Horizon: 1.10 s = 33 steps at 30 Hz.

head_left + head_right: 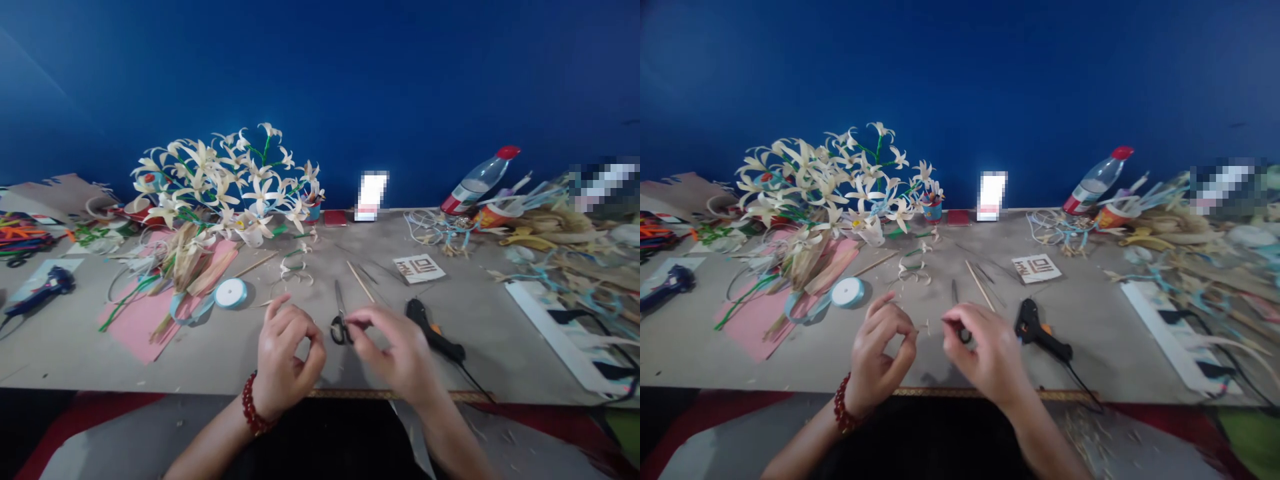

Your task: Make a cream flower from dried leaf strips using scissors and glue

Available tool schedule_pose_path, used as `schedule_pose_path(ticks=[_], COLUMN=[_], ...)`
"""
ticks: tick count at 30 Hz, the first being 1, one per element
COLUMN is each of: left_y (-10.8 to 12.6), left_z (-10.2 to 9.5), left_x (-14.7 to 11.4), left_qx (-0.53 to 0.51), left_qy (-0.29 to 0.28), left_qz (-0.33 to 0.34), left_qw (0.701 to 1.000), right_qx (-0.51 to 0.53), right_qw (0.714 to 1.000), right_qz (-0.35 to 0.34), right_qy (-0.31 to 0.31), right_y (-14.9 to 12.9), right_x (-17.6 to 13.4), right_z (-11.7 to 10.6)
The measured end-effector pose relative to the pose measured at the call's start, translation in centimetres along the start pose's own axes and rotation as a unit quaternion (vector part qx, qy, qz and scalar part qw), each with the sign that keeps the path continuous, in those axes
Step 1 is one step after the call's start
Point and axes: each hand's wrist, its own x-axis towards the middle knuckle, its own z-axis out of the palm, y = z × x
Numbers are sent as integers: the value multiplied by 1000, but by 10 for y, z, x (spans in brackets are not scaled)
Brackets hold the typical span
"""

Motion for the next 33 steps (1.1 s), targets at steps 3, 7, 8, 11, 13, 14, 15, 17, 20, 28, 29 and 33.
schedule_pose_path(ticks=[3, 7, 8, 11, 13, 14, 15, 17, 20, 28, 29, 33], left_y=[1, 3, 2, -1, -3, -3, -3, -2, 2, 0, -1, -6], left_z=[2, 2, 2, 0, 0, 0, 1, 2, 4, 2, 2, 3], left_x=[2, 0, -1, -3, -4, -4, -3, -2, -2, -4, -4, -4], left_qx=[0, 3, 2, 3, 7, 10, 11, 11, 10, 11, 9, 8], left_qy=[3, -1, 2, 29, 36, 31, 23, 10, 7, 39, 45, 45], left_qz=[4, 4, 5, 2, -1, 0, 1, 3, 5, 11, 14, 53], left_qw=[1000, 1000, 1000, 1000, 999, 999, 1000, 1000, 1000, 999, 999, 998], right_qx=[37, 42, 37, -5, -23, -16, -1, 35, 53, -8, -5, 166], right_qw=[999, 999, 999, 999, 998, 999, 999, 999, 998, 997, 996, 979], right_qz=[-6, -6, -5, 19, 33, 34, 31, 19, 6, 33, 43, 119], right_qy=[-27, -25, -22, 32, 51, 39, 17, -29, -35, 63, 79, 2], right_y=[-11, -10, -6, 7, 11, 10, 7, -3, -16, 13, 15, 6], right_x=[0, 2, 2, 0, -3, -3, -4, -4, -3, -6, -8, -13], right_z=[11, 19, 17, 7, 2, 0, 1, 5, 17, 9, 6, 3])
